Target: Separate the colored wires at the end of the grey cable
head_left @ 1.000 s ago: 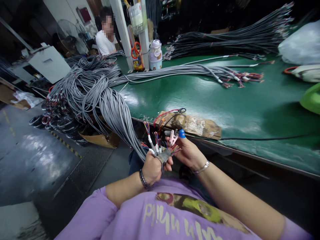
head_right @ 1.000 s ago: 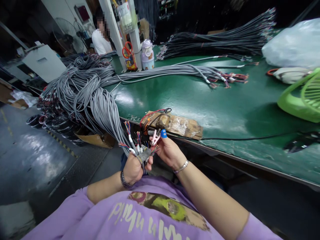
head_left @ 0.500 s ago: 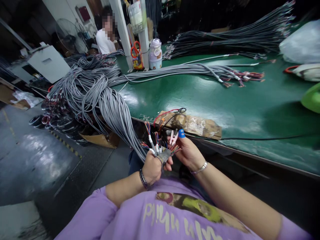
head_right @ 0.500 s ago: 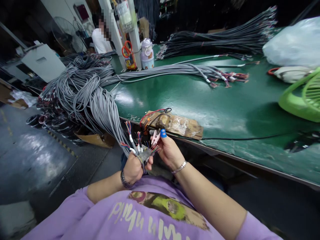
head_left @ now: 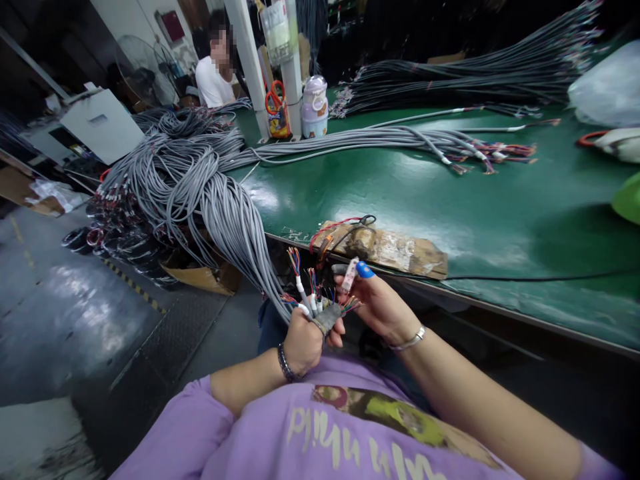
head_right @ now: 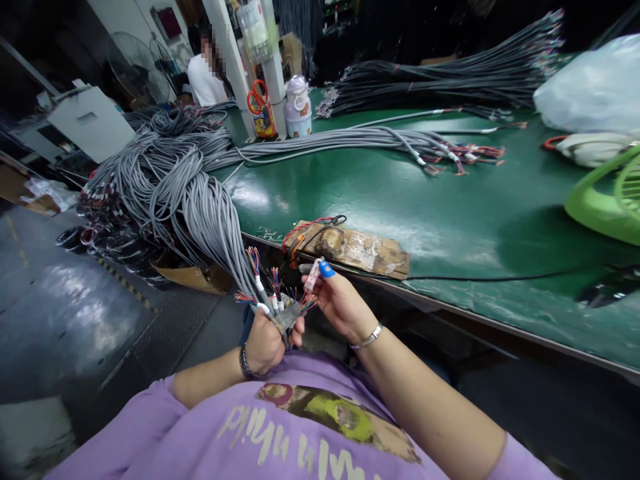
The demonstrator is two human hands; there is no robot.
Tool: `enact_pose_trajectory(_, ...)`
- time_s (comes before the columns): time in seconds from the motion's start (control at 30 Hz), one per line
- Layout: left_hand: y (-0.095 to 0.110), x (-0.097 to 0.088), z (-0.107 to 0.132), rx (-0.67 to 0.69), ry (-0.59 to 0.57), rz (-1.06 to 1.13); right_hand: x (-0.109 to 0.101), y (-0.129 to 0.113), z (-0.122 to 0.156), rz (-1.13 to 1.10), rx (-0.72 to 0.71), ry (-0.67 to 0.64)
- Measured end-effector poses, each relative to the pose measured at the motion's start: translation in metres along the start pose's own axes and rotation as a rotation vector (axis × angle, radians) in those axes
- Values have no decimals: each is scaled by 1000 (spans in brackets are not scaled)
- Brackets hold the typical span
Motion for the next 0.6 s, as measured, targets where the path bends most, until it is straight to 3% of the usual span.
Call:
enact_pose_trajectory(0.17,1,-5,-3,77,57,13,-8,-2,-1,78,-51,22)
enact_pose_trajectory(0.3,2,-4,-6,107,54,26,-23,-24,3,335,-321,125)
enact_pose_trajectory(0.37,1,-4,-7,109,55,24,-23,-29,5,411,-373,143)
enact_pose_trajectory(0.6,2,-2,-8,112,46,-1,-7,-4,-2,76,-111,45)
Point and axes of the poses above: each hand's wrist, its own z-axis away from the middle knuckle, its own x-axis out of the palm, y = z × x, the point moved 9 cm from there along -z, towards the middle knuckle, and after that the axes turned 8 degrees about -x, right-handed, at the moved point
